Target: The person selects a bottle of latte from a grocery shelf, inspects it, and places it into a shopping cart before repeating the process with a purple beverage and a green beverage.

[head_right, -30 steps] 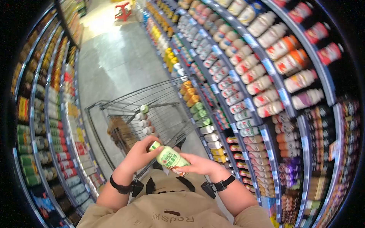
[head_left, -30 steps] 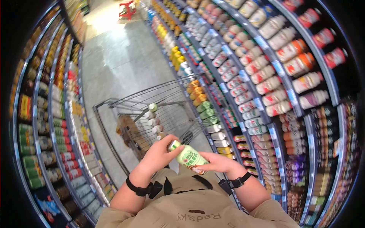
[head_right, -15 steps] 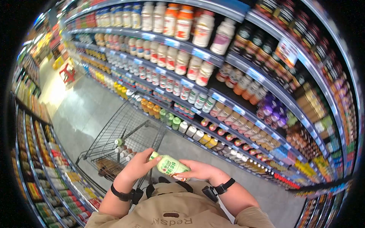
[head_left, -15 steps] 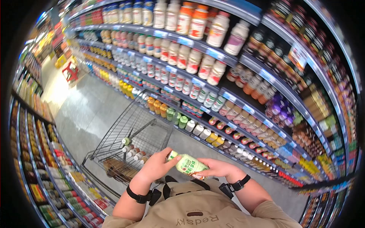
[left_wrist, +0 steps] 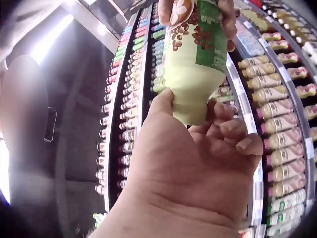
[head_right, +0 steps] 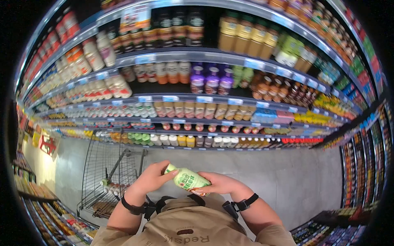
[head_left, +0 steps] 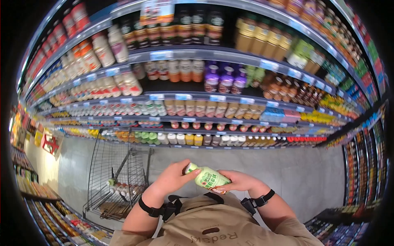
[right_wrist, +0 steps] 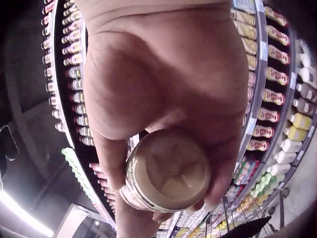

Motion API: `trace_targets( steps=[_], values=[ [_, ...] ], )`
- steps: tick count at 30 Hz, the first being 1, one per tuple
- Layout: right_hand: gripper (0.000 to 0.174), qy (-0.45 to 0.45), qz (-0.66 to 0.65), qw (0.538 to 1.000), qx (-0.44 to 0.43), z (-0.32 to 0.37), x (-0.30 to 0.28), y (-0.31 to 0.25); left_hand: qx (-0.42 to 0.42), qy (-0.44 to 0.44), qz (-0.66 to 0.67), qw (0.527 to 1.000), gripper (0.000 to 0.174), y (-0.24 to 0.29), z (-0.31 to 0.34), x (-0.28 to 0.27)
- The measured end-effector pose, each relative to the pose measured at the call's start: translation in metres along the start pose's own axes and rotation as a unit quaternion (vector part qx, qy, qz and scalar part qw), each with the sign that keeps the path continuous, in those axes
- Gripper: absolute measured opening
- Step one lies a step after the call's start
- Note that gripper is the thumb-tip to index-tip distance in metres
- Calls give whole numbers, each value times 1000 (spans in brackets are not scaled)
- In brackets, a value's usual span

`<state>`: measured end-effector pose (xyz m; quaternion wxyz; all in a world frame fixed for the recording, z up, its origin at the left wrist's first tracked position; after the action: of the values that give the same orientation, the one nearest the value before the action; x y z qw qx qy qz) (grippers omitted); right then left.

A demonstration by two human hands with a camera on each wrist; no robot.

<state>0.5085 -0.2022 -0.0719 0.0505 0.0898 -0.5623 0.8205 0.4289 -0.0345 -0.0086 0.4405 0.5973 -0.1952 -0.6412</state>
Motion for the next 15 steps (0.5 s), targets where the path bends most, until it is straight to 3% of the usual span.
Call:
trace_targets(
  steps=[4,8,11,13,15],
  values=[
    [54,69,-47,996,-34,85,-49,6,76,-15,14,997,34,76,-49,60],
    [60,160,-19,984,-73,159,-101,20,152,-35,17,988,40,138,-96,119],
    [63,220,-15,971,-94,205,-130,33,133,-67,-18,989,40,170,-121,156],
    [63,242,-62,963,-102,227,-142,41,101,-99,24,990,27,179,-133,181],
    [64,257,-66,957,-117,242,-151,46,106,-114,33,987,27,191,-143,197]
  ],
)
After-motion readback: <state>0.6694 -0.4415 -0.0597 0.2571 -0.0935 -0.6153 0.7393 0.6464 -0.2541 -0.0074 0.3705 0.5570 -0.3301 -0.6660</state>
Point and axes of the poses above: each hand's wrist, its own z-axis away from the middle knuckle, its own x-axis out of the palm, y = z × x, the point moved 10 cm from there along -z, towards the middle knuckle, and after that the axes turned 7 degrees about -z, right-handed, at the moved point
